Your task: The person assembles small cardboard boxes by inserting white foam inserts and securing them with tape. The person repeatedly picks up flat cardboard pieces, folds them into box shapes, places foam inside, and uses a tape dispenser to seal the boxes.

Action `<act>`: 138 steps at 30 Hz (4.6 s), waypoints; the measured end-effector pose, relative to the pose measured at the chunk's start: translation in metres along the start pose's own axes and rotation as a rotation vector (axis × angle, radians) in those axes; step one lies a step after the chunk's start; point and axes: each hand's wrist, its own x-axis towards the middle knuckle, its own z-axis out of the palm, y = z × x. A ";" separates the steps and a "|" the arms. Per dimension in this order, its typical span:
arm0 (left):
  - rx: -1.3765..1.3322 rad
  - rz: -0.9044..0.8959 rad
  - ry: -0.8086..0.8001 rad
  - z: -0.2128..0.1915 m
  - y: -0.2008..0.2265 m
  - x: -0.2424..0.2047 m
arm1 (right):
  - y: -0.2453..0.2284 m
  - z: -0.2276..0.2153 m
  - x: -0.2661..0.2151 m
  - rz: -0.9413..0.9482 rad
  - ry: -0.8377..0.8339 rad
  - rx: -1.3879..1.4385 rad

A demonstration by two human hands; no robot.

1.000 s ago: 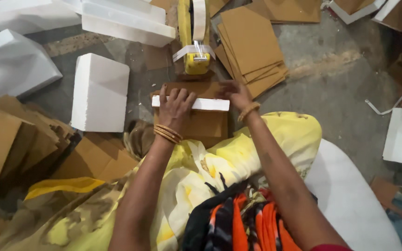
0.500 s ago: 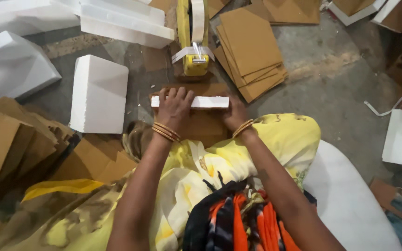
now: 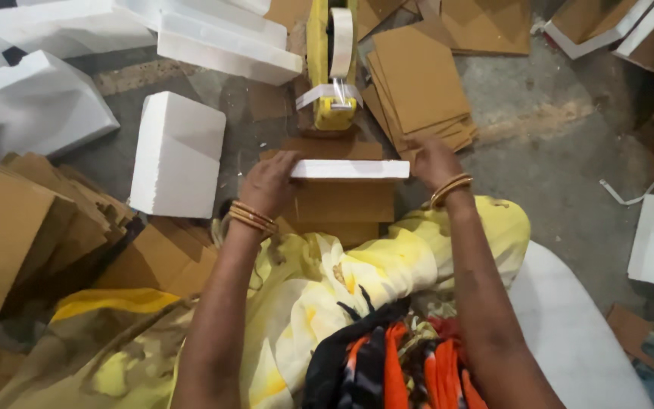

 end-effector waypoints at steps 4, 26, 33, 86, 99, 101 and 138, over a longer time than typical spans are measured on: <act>-0.007 -0.011 -0.004 -0.001 0.001 0.004 | -0.037 -0.018 0.055 0.113 -0.096 0.614; -0.065 0.049 -0.047 0.032 0.013 0.037 | -0.058 0.118 -0.042 0.303 -0.228 1.077; -0.758 -0.189 -0.284 0.026 -0.001 0.042 | -0.044 0.134 -0.039 0.428 -0.189 1.024; -0.695 -0.183 -0.048 0.043 0.033 -0.013 | -0.070 0.077 0.042 0.354 -0.356 0.734; -0.496 -0.020 -0.084 0.082 -0.002 -0.005 | -0.066 0.083 0.038 0.365 -0.475 0.047; -0.439 -0.140 -0.108 0.089 -0.005 -0.012 | -0.084 0.077 0.022 0.272 -0.312 0.204; 0.463 0.066 0.156 0.033 0.035 0.037 | -0.014 0.069 -0.018 0.174 0.249 0.859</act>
